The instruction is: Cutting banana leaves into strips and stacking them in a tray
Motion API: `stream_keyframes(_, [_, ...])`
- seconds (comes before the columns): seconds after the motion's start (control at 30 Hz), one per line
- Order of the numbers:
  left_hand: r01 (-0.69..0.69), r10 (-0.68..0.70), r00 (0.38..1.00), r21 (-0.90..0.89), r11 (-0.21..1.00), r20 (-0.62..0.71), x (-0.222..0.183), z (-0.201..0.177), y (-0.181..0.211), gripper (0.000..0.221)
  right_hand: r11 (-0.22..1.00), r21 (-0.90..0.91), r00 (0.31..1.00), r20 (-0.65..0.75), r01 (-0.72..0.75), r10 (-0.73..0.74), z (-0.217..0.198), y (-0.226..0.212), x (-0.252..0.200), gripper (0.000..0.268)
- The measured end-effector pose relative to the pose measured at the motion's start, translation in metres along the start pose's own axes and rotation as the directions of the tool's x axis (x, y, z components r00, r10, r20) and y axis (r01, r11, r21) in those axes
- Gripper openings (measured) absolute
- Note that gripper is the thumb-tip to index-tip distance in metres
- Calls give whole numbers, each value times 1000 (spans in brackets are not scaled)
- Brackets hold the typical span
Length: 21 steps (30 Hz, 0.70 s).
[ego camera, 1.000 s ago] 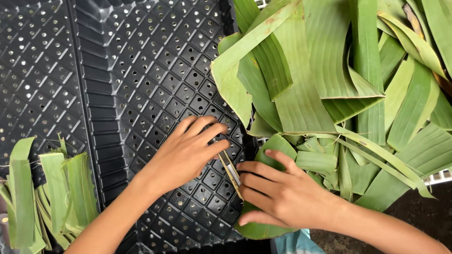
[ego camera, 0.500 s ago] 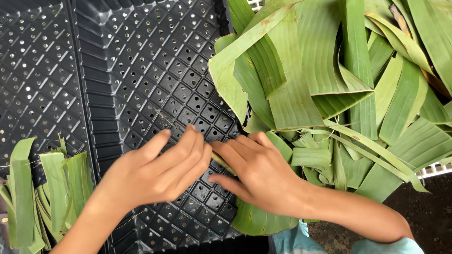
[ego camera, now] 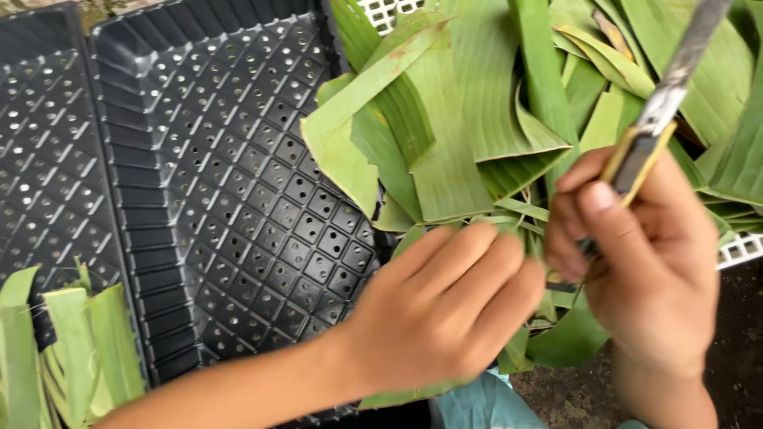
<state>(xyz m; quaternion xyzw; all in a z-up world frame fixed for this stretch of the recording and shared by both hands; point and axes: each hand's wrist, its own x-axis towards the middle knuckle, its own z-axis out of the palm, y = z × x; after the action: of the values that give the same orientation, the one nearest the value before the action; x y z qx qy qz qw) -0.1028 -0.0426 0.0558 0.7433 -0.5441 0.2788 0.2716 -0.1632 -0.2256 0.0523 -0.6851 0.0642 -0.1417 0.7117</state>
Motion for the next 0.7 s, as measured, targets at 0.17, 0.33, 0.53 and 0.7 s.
stream_keyframes(0.17, [64, -124, 974, 296, 953, 189, 10, 99, -2, 10, 990, -34, 987, -96, -134, 130, -57, 22, -4, 20])
stream_keyframes(0.33, [54, -190, 962, 545, 836, 195, 19, 134, -10, 24, 924, -275, 964, -55, -267, 262, -101, 43, -8, 27])
stream_keyframes(0.53, [-6, -168, 940, 507, 862, 296, 16, 126, -20, 13, 503, -864, 987, 64, -18, 144, -118, 32, -12, 23])
stream_keyframes(0.7, [365, -342, 881, -10, 931, 327, 16, 97, -43, 62, 318, -920, 973, 227, 227, -38, -136, 30, 1, 29])
